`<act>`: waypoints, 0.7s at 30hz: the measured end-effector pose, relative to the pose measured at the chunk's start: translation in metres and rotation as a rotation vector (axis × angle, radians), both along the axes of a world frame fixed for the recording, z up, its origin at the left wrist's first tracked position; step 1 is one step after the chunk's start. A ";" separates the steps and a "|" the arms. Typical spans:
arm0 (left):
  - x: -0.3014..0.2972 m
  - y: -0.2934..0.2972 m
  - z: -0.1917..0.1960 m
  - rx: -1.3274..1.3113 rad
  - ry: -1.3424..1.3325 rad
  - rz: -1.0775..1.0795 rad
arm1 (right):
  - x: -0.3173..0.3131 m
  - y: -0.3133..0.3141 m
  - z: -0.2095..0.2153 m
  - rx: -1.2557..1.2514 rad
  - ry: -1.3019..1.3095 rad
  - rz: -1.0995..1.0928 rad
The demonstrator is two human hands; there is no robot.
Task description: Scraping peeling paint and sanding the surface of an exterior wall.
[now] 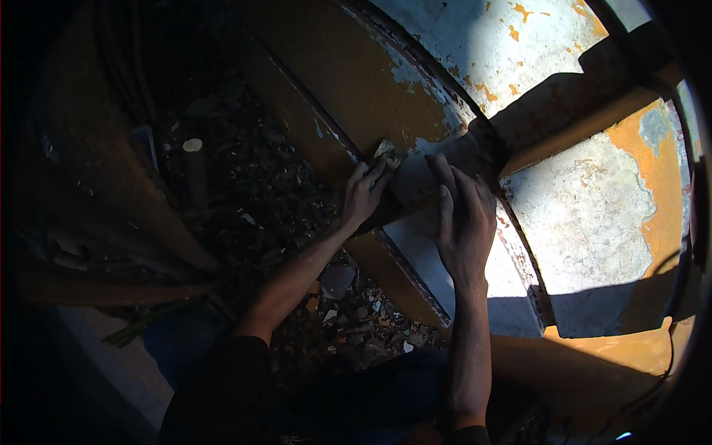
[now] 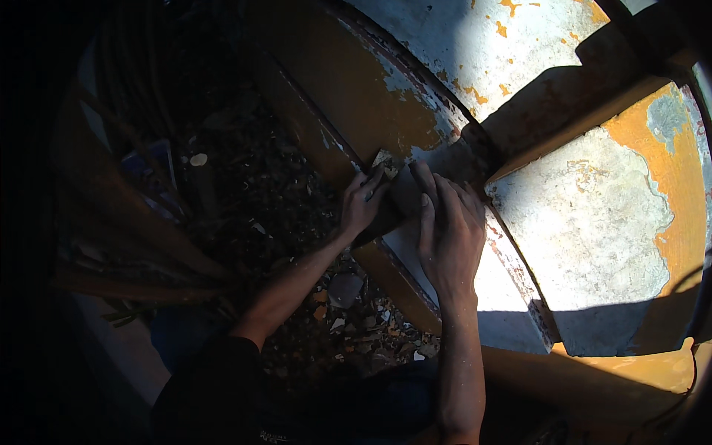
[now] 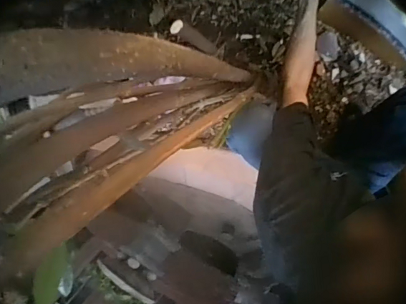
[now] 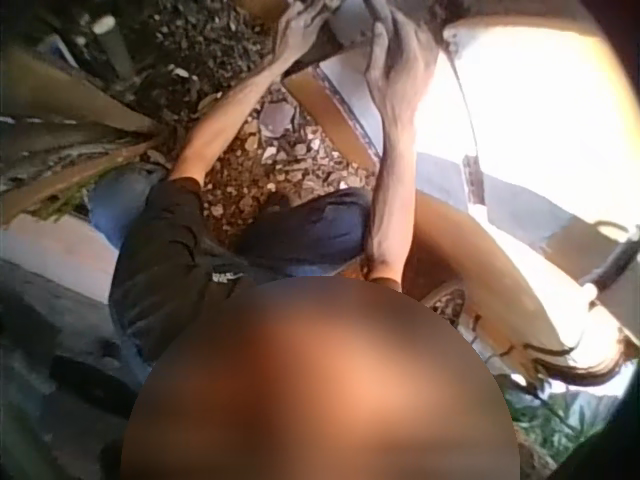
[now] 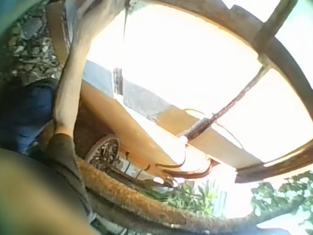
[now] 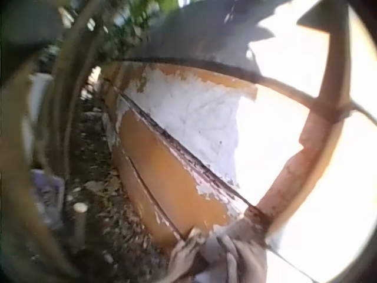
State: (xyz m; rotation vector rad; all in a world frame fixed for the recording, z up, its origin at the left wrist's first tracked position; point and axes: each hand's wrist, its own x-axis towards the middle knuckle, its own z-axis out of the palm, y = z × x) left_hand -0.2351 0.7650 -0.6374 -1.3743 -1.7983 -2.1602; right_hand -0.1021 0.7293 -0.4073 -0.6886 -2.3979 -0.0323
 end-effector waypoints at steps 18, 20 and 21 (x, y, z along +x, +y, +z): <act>0.002 0.001 -0.002 0.055 -0.040 -0.009 | -0.004 0.002 0.000 -0.051 0.015 -0.028; 0.006 -0.008 -0.008 0.059 -0.026 -0.001 | -0.006 -0.011 0.005 -0.090 0.003 -0.016; 0.006 -0.005 -0.006 0.087 -0.008 0.014 | -0.005 -0.010 0.001 -0.083 0.003 -0.017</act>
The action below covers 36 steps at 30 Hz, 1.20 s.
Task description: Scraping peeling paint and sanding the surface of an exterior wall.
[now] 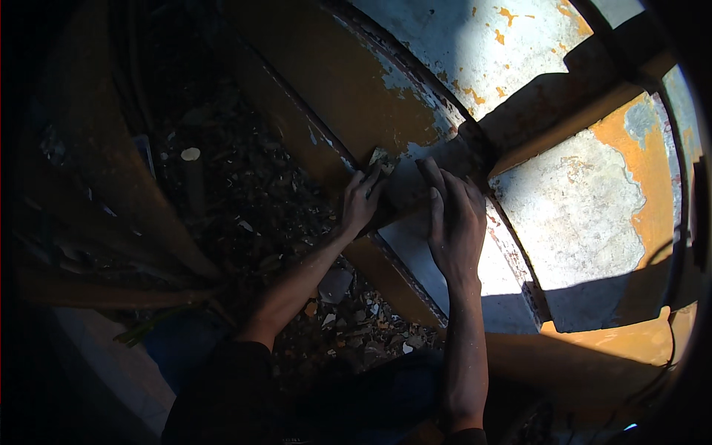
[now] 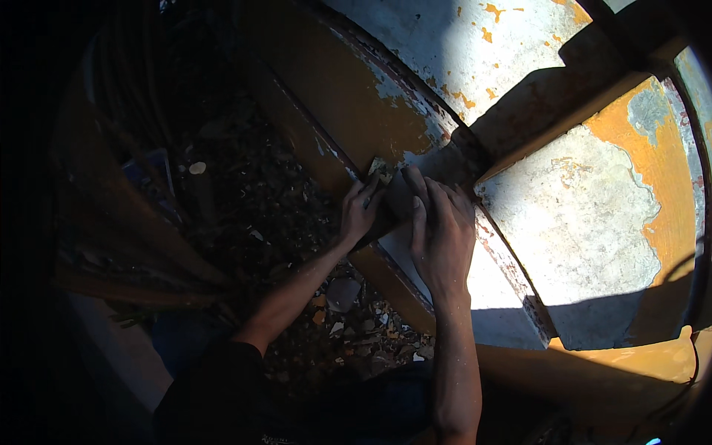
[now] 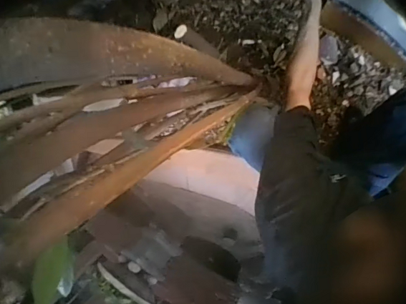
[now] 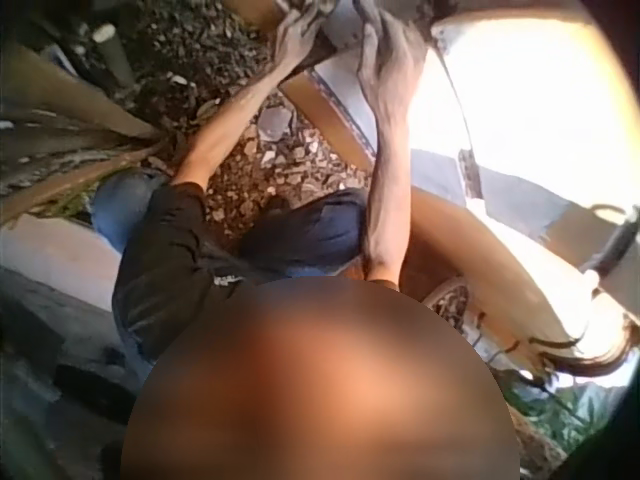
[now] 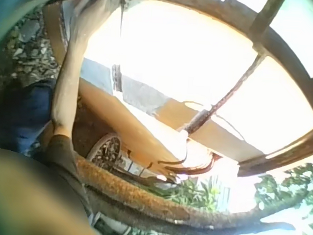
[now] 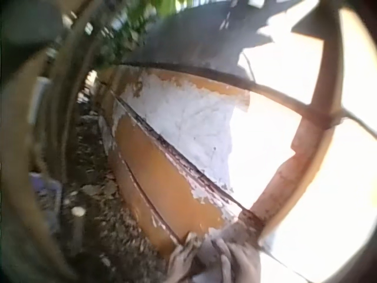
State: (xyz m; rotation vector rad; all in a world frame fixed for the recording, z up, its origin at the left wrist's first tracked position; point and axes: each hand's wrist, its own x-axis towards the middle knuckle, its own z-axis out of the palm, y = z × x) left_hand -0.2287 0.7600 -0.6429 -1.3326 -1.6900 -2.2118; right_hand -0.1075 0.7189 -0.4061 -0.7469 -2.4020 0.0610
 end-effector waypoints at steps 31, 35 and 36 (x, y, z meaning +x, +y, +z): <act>0.007 0.000 -0.002 -0.070 -0.024 -0.012 | 0.003 0.008 -0.005 0.029 -0.013 -0.031; -0.011 0.002 0.054 -0.062 -0.073 -0.048 | 0.001 0.006 -0.007 0.025 -0.011 -0.021; -0.009 0.002 0.071 -0.050 -0.120 -0.077 | 0.003 0.003 -0.001 -0.001 -0.012 -0.024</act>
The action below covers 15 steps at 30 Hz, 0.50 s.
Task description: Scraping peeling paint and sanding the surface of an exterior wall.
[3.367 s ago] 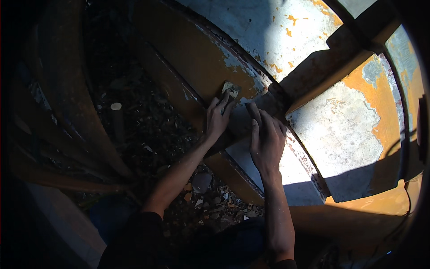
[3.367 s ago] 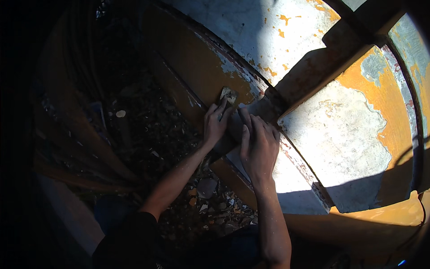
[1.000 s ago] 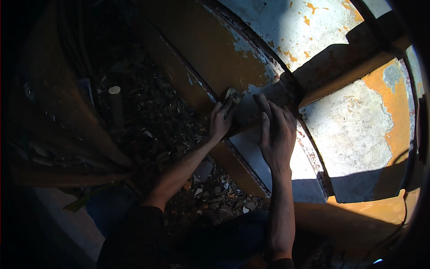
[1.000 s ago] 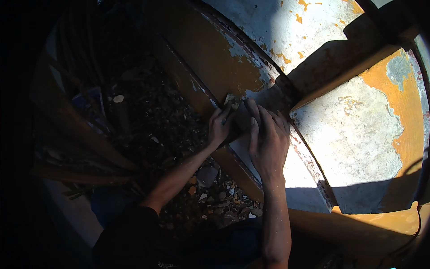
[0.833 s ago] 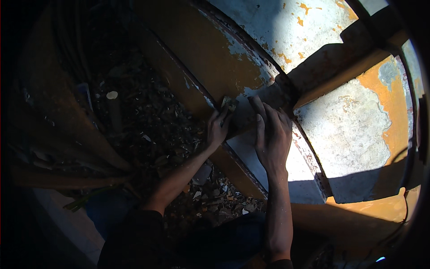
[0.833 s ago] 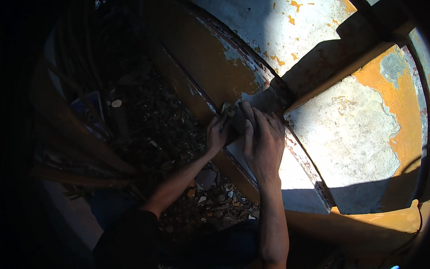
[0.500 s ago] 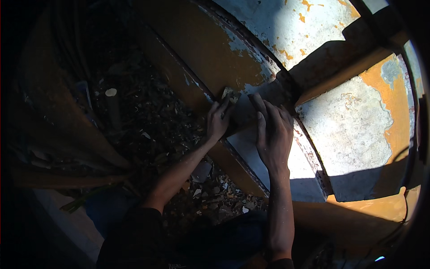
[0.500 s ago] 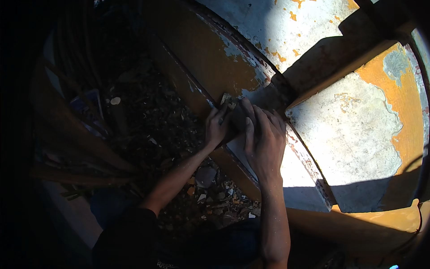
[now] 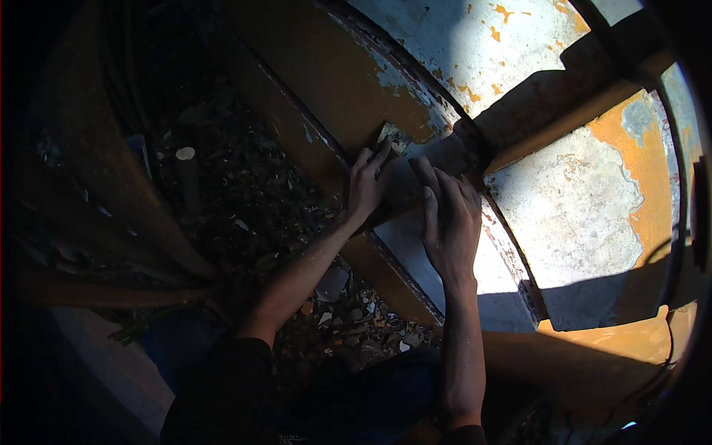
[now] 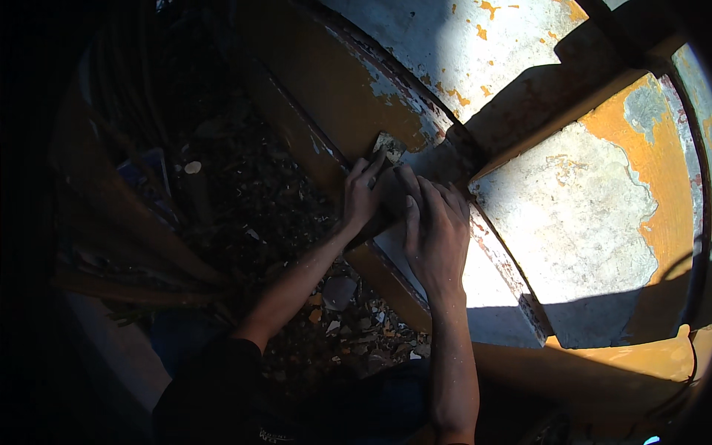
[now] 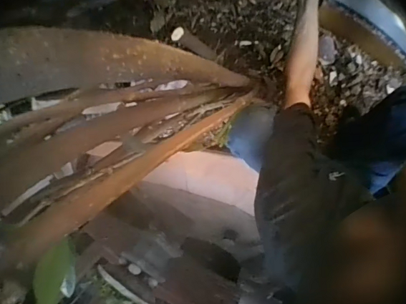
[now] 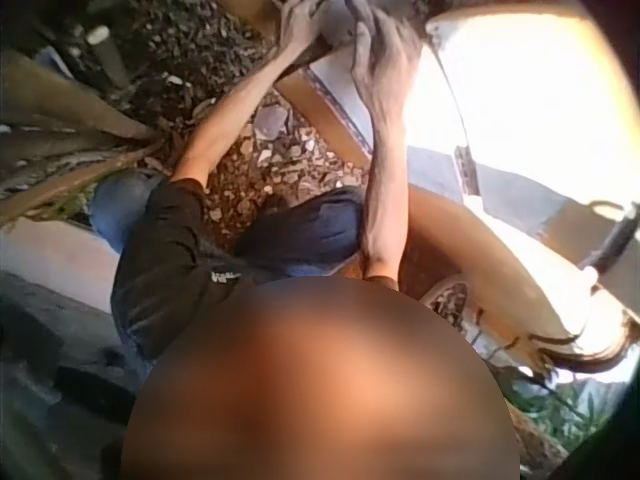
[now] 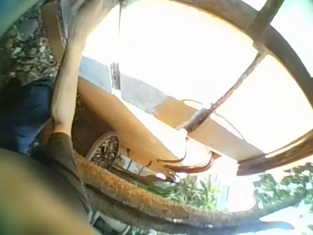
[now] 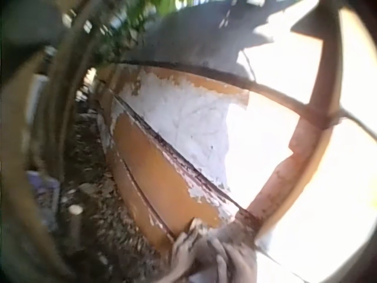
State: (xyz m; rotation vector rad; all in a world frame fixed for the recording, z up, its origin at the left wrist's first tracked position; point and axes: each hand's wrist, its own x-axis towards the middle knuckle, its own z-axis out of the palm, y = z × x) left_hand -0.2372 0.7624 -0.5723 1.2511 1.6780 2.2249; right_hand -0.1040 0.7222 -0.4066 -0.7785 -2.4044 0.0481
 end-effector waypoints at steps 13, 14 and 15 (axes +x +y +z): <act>0.014 0.002 -0.066 -0.007 0.051 0.072 | -0.002 0.005 -0.008 0.070 -0.015 -0.002; 0.019 0.006 -0.065 -0.006 0.047 0.066 | 0.001 0.006 -0.005 0.000 0.010 -0.020; 0.018 0.008 -0.064 -0.023 0.050 0.063 | 0.001 0.006 -0.005 -0.004 0.012 -0.025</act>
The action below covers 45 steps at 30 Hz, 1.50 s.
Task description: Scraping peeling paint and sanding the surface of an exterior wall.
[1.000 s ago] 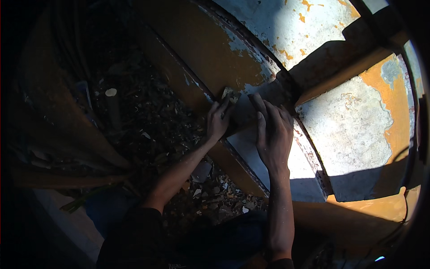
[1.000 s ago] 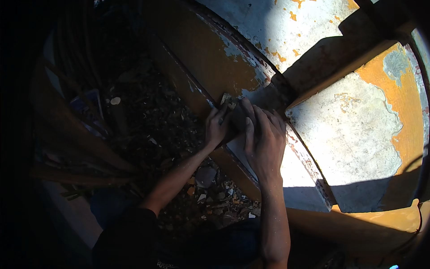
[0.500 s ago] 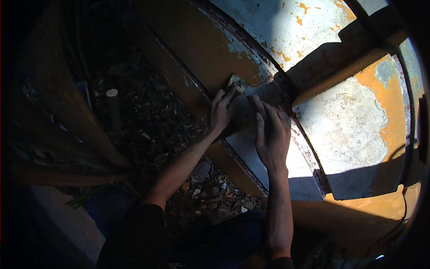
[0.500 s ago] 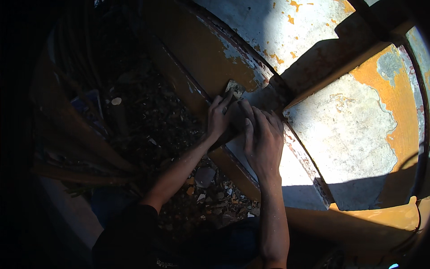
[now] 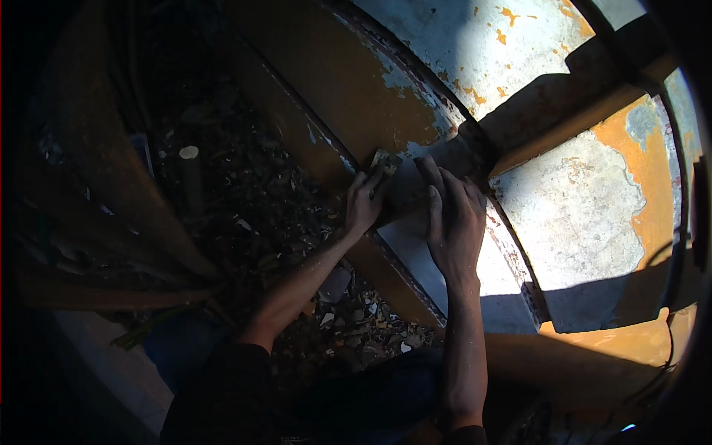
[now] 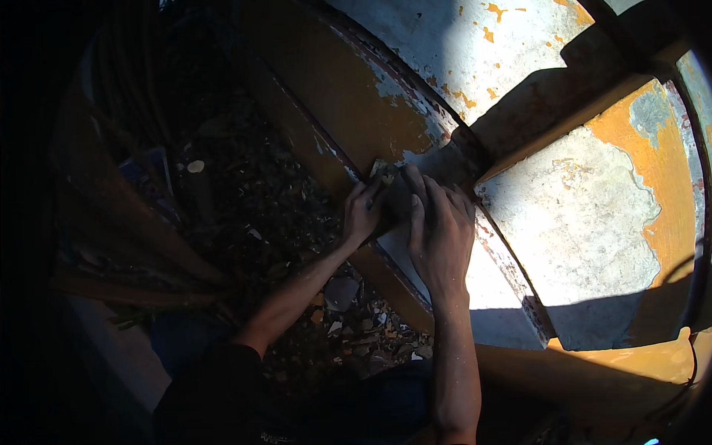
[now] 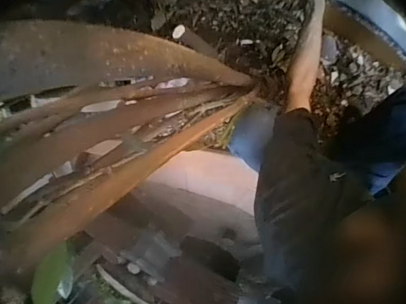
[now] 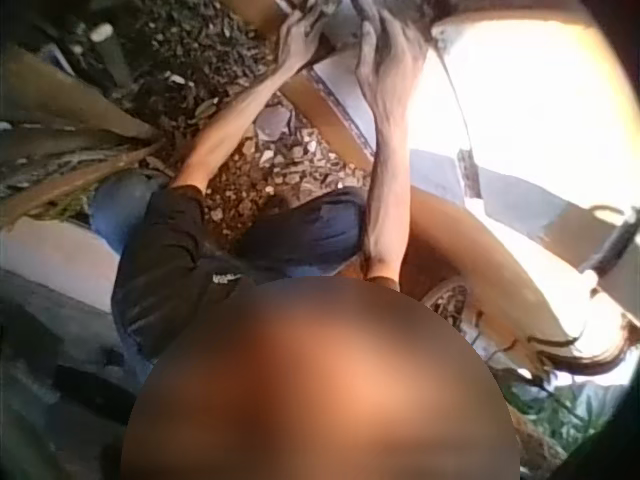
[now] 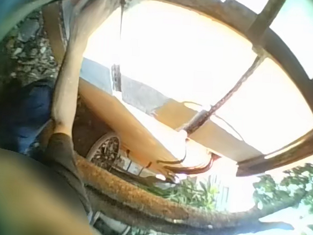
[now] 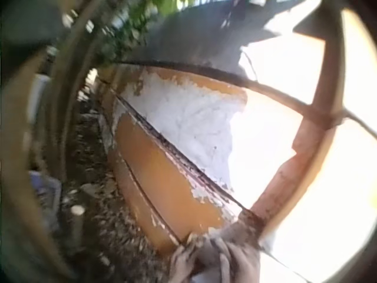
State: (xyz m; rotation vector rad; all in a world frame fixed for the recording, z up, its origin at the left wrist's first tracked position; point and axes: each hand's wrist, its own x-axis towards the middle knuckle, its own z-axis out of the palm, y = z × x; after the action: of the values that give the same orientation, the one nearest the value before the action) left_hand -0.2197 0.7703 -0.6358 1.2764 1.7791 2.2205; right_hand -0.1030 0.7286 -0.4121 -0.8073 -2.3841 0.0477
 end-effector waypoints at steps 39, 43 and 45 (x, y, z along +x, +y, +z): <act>-0.023 0.010 0.080 0.089 0.121 -0.023 | -0.007 -0.002 -0.005 0.070 -0.010 0.008; -0.019 0.008 0.060 0.094 0.148 -0.036 | -0.005 -0.002 0.000 0.120 -0.045 0.008; -0.025 0.009 0.090 0.043 0.104 -0.061 | -0.006 0.000 0.003 0.113 -0.047 0.005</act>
State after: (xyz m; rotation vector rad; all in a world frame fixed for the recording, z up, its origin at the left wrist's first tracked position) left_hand -0.2444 0.7797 -0.5454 1.4600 1.7092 2.2102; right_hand -0.1095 0.7289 -0.4086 -0.7568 -2.4088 -0.1041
